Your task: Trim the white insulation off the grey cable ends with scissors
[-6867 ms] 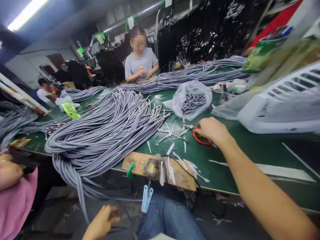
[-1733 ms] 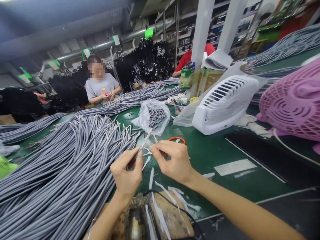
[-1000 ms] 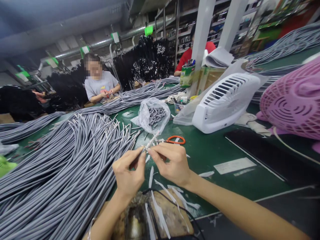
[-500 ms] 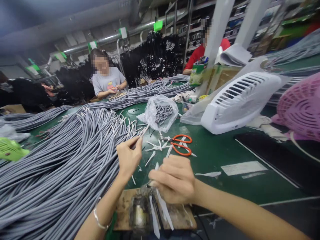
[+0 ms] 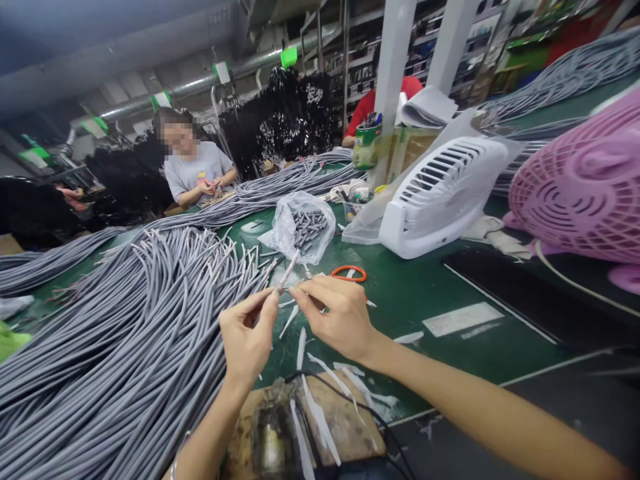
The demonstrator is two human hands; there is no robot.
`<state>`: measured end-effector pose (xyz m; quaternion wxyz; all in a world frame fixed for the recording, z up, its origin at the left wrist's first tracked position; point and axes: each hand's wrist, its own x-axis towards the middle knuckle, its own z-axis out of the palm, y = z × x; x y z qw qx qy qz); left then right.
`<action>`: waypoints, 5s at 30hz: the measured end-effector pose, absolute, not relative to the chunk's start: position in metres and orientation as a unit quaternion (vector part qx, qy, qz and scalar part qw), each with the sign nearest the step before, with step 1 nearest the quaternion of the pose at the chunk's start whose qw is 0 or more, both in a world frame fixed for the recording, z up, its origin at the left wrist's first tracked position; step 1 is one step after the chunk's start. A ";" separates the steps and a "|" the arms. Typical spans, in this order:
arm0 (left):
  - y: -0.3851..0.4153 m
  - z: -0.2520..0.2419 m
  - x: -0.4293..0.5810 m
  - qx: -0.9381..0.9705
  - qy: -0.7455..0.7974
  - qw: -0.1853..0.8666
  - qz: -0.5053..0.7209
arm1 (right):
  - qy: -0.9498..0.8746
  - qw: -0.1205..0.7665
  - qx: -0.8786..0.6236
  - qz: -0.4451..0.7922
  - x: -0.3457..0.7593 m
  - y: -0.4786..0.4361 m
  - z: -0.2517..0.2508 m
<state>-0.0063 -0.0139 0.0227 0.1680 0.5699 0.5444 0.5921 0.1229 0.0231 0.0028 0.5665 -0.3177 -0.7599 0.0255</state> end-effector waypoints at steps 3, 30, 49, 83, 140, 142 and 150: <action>-0.015 0.020 -0.006 0.583 0.547 0.150 0.581 | -0.760 0.560 -0.319 0.082 0.123 0.024 0.002; -0.007 0.018 -0.010 0.484 0.493 0.420 0.588 | -0.743 0.573 -0.344 0.036 0.120 0.027 0.003; -0.014 0.019 -0.006 0.561 0.517 0.329 0.556 | -0.765 0.611 -0.201 0.026 0.126 0.031 0.006; -0.010 0.016 0.001 0.500 0.407 0.528 0.553 | -0.644 0.584 -0.292 0.399 0.119 0.043 0.004; -0.015 0.010 -0.014 0.706 0.464 -0.183 0.503 | -0.783 0.531 -0.324 -0.020 0.125 0.023 0.005; -0.015 0.010 -0.013 0.714 0.459 -0.190 0.493 | -0.786 0.525 -0.327 -0.017 0.125 0.023 0.005; -0.016 0.015 -0.010 0.728 0.449 -0.178 0.487 | -0.760 0.595 -0.259 0.041 0.124 0.024 0.003</action>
